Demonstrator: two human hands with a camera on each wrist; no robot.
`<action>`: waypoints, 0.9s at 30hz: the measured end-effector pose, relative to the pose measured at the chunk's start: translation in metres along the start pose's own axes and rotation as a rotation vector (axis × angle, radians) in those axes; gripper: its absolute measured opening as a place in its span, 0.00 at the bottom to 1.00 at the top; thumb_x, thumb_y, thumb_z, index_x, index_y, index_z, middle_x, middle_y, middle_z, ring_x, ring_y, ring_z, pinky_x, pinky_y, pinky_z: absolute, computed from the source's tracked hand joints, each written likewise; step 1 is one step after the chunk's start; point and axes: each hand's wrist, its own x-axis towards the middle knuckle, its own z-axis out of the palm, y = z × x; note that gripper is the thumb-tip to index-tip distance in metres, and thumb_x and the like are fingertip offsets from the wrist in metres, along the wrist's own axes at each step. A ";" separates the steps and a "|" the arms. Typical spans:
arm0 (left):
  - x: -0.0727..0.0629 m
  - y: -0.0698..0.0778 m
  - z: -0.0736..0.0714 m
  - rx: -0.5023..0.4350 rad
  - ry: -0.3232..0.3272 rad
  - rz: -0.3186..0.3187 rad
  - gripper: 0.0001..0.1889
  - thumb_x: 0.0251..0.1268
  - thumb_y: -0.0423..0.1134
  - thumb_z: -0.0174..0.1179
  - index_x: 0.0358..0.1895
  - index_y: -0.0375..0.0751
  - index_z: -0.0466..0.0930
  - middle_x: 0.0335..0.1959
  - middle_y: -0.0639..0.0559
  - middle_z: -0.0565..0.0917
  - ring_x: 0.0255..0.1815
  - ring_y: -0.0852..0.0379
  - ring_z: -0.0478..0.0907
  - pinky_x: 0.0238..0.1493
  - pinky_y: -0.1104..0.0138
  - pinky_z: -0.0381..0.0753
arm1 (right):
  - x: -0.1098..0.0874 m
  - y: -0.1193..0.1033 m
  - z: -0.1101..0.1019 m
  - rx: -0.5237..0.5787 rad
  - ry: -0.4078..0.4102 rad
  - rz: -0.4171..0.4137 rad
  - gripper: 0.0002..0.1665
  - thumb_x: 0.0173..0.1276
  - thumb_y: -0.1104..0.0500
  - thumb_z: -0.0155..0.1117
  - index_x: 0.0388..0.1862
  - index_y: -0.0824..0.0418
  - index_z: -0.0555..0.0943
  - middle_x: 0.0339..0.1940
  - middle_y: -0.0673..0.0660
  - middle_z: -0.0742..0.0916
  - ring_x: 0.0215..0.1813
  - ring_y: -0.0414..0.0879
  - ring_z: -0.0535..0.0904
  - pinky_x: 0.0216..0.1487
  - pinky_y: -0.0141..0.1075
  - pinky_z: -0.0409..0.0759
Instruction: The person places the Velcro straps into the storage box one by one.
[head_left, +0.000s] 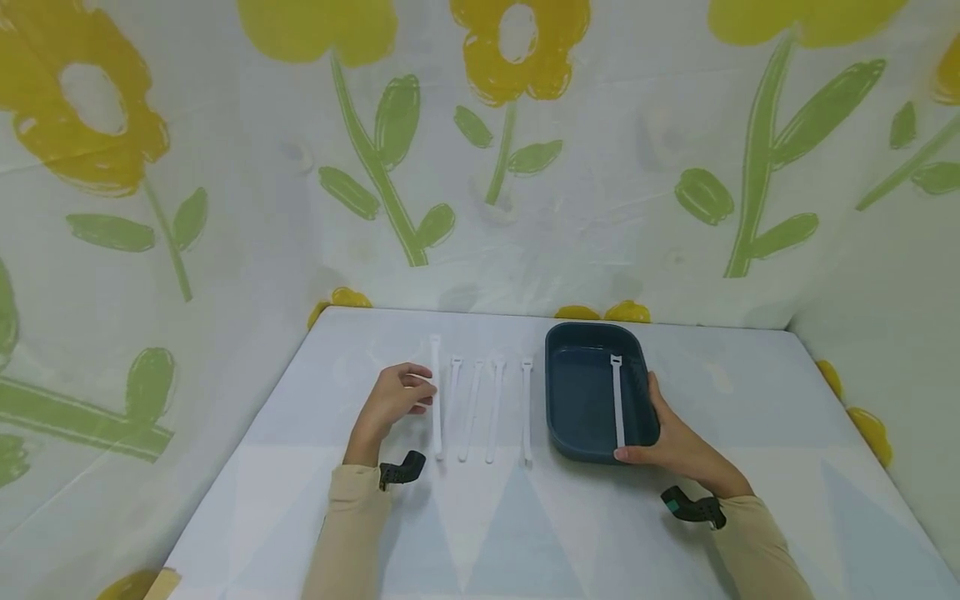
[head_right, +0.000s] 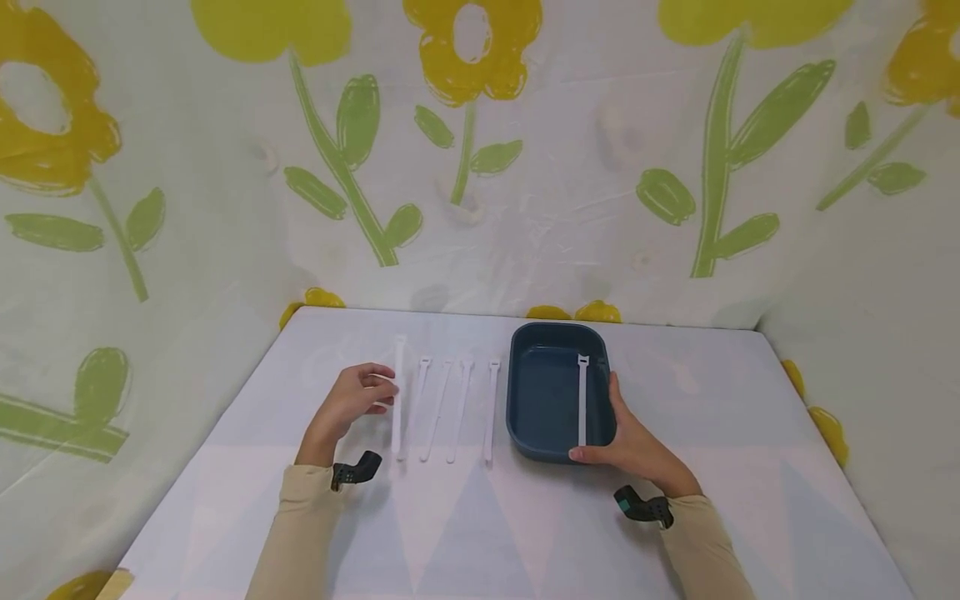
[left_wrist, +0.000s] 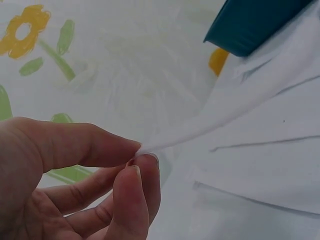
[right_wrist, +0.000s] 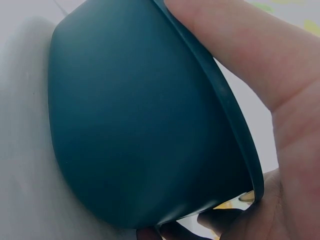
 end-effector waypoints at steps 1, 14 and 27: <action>0.000 0.000 0.001 -0.009 -0.002 0.001 0.18 0.69 0.34 0.65 0.59 0.35 0.80 0.48 0.39 0.86 0.38 0.54 0.87 0.41 0.65 0.90 | 0.000 0.000 0.000 0.005 -0.001 -0.004 0.85 0.56 0.47 0.79 0.82 0.54 0.18 0.86 0.71 0.35 0.84 0.78 0.38 0.75 0.79 0.50; -0.003 0.007 0.011 -0.159 -0.039 0.064 0.20 0.68 0.34 0.66 0.61 0.34 0.79 0.47 0.39 0.89 0.36 0.58 0.86 0.39 0.66 0.90 | -0.002 -0.004 0.000 0.027 -0.007 -0.019 0.85 0.56 0.49 0.80 0.83 0.56 0.19 0.86 0.70 0.35 0.83 0.78 0.38 0.74 0.79 0.49; -0.006 0.016 0.024 -0.279 -0.090 0.107 0.21 0.69 0.33 0.65 0.62 0.31 0.77 0.49 0.34 0.88 0.36 0.60 0.86 0.38 0.68 0.89 | -0.003 -0.006 0.000 0.020 -0.005 -0.010 0.85 0.56 0.48 0.80 0.83 0.55 0.19 0.86 0.71 0.35 0.83 0.79 0.38 0.74 0.80 0.49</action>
